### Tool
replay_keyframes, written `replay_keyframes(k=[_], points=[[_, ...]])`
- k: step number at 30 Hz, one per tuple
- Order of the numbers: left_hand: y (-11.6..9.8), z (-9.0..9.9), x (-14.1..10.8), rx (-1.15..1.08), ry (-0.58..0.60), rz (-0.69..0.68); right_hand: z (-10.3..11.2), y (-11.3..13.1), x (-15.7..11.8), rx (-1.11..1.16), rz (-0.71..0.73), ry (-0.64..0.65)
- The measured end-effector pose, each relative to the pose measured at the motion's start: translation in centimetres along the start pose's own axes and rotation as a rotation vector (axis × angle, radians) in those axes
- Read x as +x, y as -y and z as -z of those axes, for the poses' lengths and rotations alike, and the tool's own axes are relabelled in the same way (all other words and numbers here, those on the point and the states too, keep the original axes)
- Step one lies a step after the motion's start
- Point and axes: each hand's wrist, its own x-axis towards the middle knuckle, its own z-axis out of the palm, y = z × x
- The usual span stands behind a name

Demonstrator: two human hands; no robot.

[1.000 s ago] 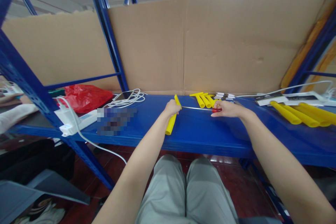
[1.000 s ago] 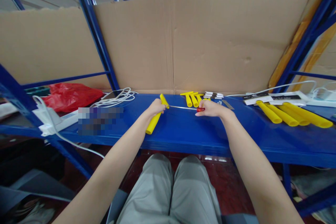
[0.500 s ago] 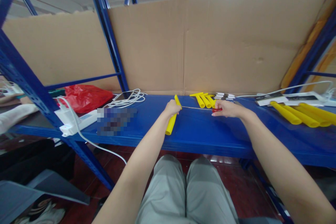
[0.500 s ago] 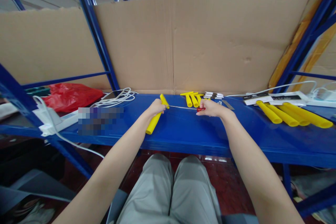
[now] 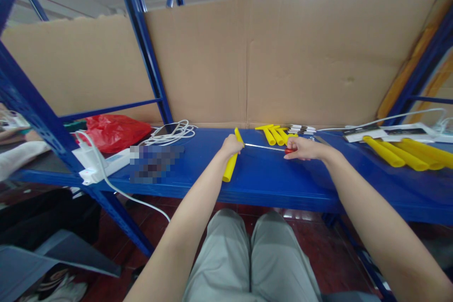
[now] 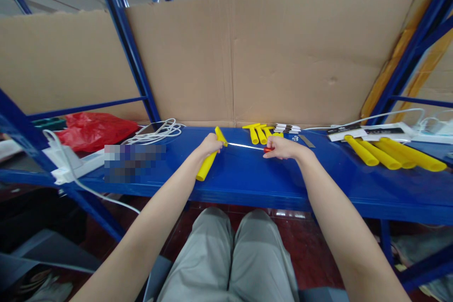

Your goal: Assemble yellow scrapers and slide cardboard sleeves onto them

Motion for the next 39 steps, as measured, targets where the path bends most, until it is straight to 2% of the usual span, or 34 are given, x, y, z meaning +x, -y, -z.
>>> replay_keyframes(k=[2, 8, 10, 14, 16, 21, 24, 27, 30, 35, 39], points=[[-0.1, 0.06, -0.09, 0.006, 0.006, 0.001, 0.03, -0.04, 0.06, 0.014, -0.013, 0.001], [-0.13, 0.07, -0.07, 0.015, 0.0, 0.008, 0.96, 0.07, -0.06, -0.061, 0.046, 0.156], [-0.05, 0.04, 0.0, 0.007, 0.002, 0.003, 0.76, -0.16, 0.13, -0.083, 0.065, 0.112], [0.09, -0.03, 0.09, -0.01, 0.0, 0.003, 0.08, -0.61, 0.49, -0.095, 0.091, -0.053], [0.09, -0.03, 0.06, -0.016, -0.005, 0.002, 0.07, -0.54, 0.42, -0.072, 0.072, -0.027], [-0.03, 0.04, -0.09, -0.015, -0.002, 0.018, 0.74, 0.04, 0.03, -0.083, 0.053, 0.144], [0.02, -0.01, 0.01, -0.019, 0.001, 0.009, 0.58, -0.04, 0.17, -0.106, 0.101, 0.072], [0.12, -0.11, 0.18, -0.021, -0.004, 0.004, 0.17, -0.35, 0.38, -0.071, 0.072, -0.026], [0.12, -0.11, 0.22, -0.015, -0.006, 0.011, 0.23, -0.43, 0.3, -0.012, 0.031, 0.041], [0.11, -0.07, 0.22, 0.006, -0.01, 0.008, 0.7, -0.15, -0.2, 0.005, 0.078, 0.182], [0.21, -0.15, 0.34, 0.001, 0.004, -0.004, 0.26, -0.22, -0.21, 0.04, 0.004, 0.085]])
